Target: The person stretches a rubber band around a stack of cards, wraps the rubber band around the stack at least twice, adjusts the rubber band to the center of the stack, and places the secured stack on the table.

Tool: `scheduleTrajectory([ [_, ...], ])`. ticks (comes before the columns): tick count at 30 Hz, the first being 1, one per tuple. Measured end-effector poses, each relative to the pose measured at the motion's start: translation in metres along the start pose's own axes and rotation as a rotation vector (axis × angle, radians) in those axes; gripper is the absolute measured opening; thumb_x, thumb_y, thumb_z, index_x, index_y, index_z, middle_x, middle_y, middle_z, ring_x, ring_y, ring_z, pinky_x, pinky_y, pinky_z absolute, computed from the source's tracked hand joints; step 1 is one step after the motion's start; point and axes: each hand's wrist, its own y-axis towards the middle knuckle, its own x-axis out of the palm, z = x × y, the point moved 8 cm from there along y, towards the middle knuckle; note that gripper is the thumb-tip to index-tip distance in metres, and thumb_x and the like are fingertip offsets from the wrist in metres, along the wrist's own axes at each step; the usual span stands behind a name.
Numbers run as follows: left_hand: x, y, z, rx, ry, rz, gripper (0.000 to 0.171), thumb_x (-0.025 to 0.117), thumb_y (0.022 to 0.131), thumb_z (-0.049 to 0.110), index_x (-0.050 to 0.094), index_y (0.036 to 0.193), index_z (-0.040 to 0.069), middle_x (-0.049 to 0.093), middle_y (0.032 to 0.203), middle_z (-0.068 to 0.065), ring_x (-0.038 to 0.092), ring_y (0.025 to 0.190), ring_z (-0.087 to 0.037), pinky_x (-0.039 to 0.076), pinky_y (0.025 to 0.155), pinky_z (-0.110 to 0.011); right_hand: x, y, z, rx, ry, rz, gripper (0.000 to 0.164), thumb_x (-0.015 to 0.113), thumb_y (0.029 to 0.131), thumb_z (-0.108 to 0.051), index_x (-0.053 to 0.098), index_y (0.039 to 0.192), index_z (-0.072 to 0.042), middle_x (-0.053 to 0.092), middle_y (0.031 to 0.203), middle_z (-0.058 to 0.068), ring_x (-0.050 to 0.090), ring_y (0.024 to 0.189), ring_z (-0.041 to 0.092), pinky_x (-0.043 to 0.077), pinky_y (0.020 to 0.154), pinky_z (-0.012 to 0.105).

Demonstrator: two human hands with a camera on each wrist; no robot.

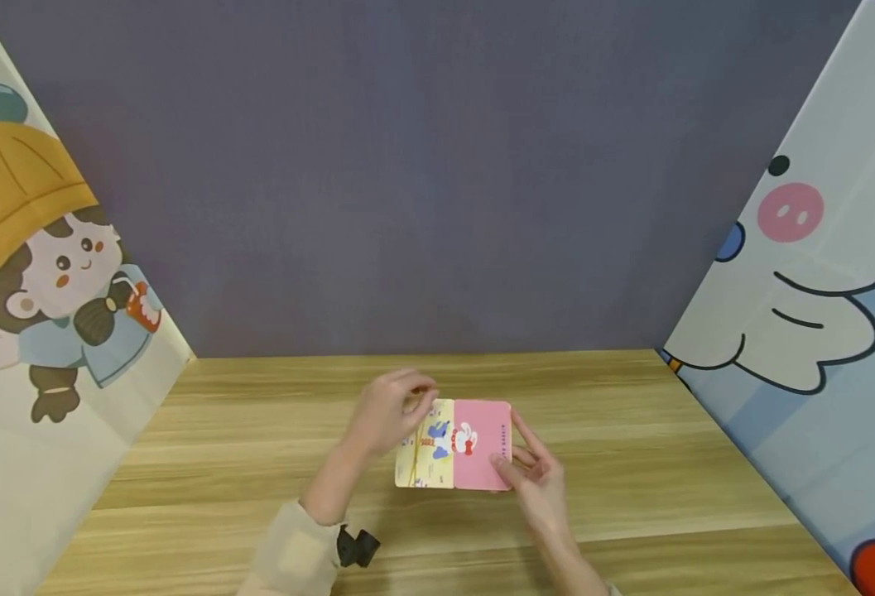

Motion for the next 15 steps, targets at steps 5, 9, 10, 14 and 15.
scheduleTrajectory([
  [5,-0.003,-0.011,-0.001,-0.086,-0.054,0.103,0.010,0.064,0.079,0.005,0.066,0.088,0.000,0.065,0.086,-0.008,0.061,0.077,-0.018,0.051,0.071,-0.025,-0.003,0.001,-0.002,0.010,-0.008,0.006,0.068,0.057,0.075,0.013,0.035,0.135,-0.010,0.060,0.099,0.025,0.064,0.074,0.026,0.054,0.056,0.034],
  [9,-0.002,-0.020,-0.003,-0.180,-0.089,0.153,0.017,0.065,0.078,0.007,0.064,0.093,-0.001,0.064,0.092,-0.009,0.060,0.083,-0.020,0.051,0.074,-0.028,-0.004,0.002,-0.005,0.008,-0.006,0.005,0.067,0.057,0.076,0.013,0.036,0.135,-0.011,0.060,0.100,0.024,0.064,0.075,0.026,0.054,0.056,0.034],
  [10,-0.001,-0.022,-0.004,-0.205,-0.100,0.167,0.019,0.066,0.078,0.008,0.064,0.095,0.000,0.064,0.093,-0.009,0.059,0.085,-0.020,0.050,0.074,-0.028,-0.004,0.002,-0.006,0.008,-0.004,0.006,0.067,0.057,0.076,0.013,0.036,0.135,-0.011,0.060,0.100,0.023,0.064,0.075,0.026,0.054,0.056,0.035],
  [14,-0.002,-0.032,-0.008,-0.304,-0.165,0.230,0.027,0.067,0.079,0.011,0.061,0.103,0.001,0.061,0.100,-0.008,0.056,0.091,-0.018,0.050,0.073,-0.029,-0.005,0.004,-0.007,0.011,-0.005,0.005,0.067,0.058,0.076,0.012,0.036,0.135,-0.011,0.062,0.099,0.020,0.064,0.074,0.026,0.054,0.054,0.035],
  [15,-0.002,-0.035,-0.009,-0.327,-0.186,0.252,0.029,0.067,0.079,0.012,0.060,0.105,0.001,0.061,0.100,-0.007,0.056,0.090,-0.018,0.051,0.072,-0.029,-0.005,0.004,-0.008,0.011,-0.001,0.008,0.067,0.058,0.076,0.012,0.036,0.135,-0.011,0.062,0.098,0.018,0.064,0.074,0.026,0.054,0.055,0.035],
])
